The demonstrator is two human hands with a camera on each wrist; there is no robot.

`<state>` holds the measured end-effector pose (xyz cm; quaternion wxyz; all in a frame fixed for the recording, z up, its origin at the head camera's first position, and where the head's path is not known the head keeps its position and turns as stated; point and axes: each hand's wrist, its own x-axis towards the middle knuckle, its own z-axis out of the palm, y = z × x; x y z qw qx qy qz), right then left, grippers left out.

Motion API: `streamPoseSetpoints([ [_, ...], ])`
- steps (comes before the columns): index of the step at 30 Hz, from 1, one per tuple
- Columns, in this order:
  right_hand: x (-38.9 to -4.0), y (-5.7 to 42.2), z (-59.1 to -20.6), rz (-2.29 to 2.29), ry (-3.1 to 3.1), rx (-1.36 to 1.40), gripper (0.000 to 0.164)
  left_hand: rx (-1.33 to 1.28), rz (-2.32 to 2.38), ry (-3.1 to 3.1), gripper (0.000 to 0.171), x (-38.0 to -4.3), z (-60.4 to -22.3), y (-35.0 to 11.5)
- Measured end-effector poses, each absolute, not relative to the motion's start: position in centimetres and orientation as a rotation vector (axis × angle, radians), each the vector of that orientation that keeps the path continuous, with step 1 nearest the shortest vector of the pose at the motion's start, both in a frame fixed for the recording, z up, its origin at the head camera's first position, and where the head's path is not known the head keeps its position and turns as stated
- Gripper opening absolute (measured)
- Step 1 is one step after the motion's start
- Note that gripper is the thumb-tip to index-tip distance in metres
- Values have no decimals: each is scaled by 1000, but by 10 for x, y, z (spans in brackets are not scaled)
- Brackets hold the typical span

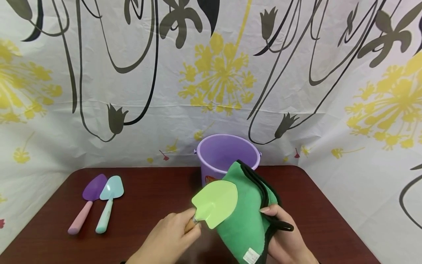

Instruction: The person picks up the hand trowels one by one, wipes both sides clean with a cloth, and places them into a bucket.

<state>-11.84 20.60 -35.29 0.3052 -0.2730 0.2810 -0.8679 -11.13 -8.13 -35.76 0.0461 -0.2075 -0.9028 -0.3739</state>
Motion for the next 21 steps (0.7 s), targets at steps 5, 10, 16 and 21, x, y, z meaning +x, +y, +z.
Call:
streamPoseSetpoints([
  [5, -119, 209, -349, -2347, 755, -716, 44, -597, -1102, -2741, 31, -111, -357, -80],
  [10, -120, 212, -350, -2349, 763, -732, 47, -572, -1063, -2735, 31, -112, -358, -79],
  [16, -121, 212, -353, -2339, 754, -730, 53, -553, -1064, -2758, 30, -114, -360, -78],
  [21, -120, 210, -353, -2323, 797, -698, 48, -553, -1084, -2763, 29, -116, -363, -77],
])
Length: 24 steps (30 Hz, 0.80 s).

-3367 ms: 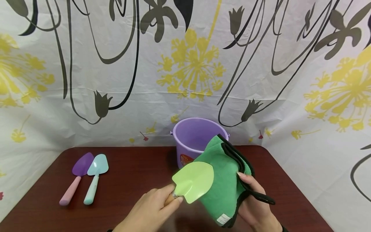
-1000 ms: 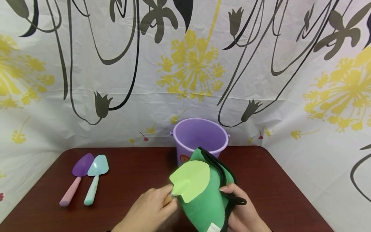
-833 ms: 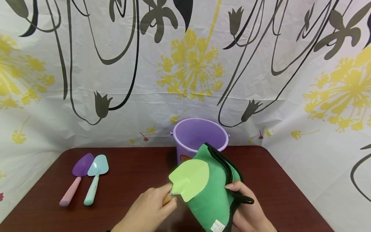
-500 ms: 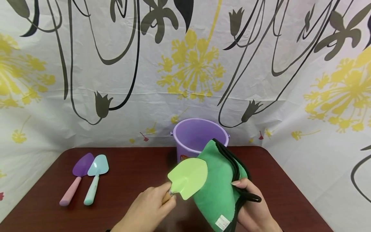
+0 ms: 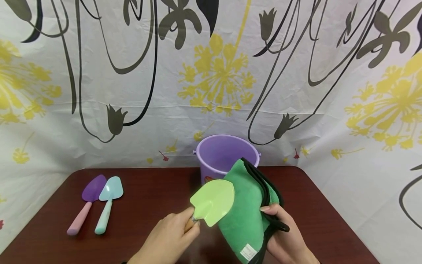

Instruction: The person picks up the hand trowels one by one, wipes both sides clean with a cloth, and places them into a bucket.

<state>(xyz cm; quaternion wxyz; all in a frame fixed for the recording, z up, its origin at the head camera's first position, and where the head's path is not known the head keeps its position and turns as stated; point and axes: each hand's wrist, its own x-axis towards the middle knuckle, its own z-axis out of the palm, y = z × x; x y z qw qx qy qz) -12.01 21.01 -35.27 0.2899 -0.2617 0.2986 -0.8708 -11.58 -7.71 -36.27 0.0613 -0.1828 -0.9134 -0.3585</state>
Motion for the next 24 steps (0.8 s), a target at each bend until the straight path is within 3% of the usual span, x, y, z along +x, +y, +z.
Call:
streamPoseSetpoints([
  [24, -113, 175, -373, -2099, 1112, -434, 33, -632, -1061, -2747, 30, -115, -365, -77],
])
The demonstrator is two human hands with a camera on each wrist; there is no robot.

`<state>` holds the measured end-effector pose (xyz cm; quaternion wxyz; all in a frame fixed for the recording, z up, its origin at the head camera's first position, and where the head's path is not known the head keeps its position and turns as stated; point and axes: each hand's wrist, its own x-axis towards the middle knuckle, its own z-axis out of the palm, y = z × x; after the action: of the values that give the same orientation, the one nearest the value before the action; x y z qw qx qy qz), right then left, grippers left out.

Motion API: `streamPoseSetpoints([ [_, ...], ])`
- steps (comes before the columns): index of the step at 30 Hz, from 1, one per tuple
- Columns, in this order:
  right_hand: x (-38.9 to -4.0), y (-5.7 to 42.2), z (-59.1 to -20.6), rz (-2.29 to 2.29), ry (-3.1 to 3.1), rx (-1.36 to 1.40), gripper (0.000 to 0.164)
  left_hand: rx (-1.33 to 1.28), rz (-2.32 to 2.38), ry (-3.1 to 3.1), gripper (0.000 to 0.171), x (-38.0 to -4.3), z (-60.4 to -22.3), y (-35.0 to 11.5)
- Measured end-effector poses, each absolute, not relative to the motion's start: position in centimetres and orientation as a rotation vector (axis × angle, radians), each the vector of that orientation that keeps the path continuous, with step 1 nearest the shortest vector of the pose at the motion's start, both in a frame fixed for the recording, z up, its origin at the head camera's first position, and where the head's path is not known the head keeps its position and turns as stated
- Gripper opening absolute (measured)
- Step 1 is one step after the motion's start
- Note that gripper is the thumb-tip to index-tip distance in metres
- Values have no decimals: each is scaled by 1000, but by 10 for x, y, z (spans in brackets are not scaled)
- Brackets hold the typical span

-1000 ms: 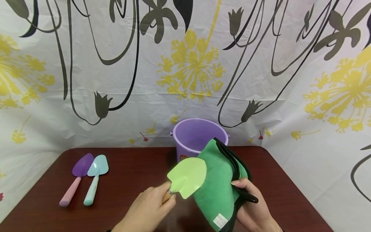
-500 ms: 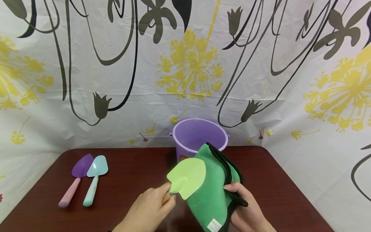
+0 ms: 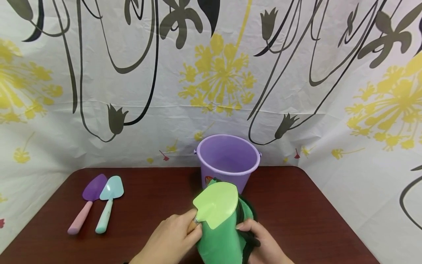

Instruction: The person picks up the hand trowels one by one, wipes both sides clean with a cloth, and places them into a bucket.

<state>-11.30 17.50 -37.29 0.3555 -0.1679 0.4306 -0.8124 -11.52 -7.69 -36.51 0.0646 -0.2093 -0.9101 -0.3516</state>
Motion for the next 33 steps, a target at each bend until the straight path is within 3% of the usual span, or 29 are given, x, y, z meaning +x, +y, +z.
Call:
streamPoseSetpoints([
  [21, -113, 178, -367, -2119, 1257, -314, 29, -671, -1054, -2720, 29, -114, -365, -75],
  [28, -114, 184, -362, -2123, 1094, -467, 39, -644, -1063, -2744, 29, -115, -365, -75],
  [33, -117, 192, -358, -2171, 1083, -479, 36, -632, -1081, -2765, 28, -114, -363, -76],
])
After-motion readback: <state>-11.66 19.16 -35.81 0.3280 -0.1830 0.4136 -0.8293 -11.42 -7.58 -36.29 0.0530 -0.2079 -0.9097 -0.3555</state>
